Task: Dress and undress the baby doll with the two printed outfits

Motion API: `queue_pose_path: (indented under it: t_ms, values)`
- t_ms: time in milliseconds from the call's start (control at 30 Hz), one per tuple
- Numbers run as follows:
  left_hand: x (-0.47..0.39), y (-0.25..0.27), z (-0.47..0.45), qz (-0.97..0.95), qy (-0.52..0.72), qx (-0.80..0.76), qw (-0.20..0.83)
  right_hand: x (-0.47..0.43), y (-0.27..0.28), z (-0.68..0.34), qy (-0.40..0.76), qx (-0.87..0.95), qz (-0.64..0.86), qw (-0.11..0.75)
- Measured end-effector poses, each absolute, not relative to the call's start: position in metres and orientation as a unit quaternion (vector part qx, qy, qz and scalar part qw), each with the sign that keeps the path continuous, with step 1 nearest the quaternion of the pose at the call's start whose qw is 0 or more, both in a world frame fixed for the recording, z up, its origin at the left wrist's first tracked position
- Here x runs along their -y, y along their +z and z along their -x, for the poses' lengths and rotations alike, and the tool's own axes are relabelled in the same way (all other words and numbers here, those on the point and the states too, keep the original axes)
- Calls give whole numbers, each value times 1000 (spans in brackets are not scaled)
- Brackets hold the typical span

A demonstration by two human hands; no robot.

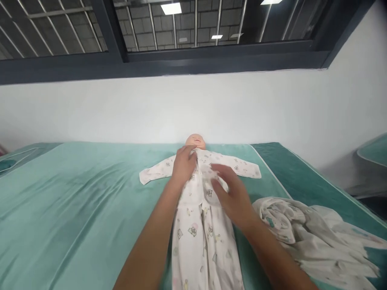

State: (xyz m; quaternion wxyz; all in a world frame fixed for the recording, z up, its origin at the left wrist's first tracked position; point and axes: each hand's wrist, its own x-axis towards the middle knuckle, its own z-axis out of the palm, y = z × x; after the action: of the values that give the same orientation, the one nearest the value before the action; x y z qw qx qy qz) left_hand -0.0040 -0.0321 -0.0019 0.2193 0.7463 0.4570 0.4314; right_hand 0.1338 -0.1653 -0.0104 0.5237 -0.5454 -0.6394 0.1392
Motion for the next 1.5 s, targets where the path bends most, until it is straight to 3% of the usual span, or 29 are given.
queue_pose_path:
  t_ms: [133,233,900,1500]
  values:
    - [17,-13,0,-767,389,-464,214,70,-15,-130,193,598,571,528]
    - [21,-19,6,-760,382,-479,218,49,-25,-137,244,593,550,536]
    - [17,-17,17,-734,373,-466,323,51,-32,-142,247,623,545,504]
    - [10,-16,19,-753,367,-440,325,51,-33,-143,272,617,531,514]
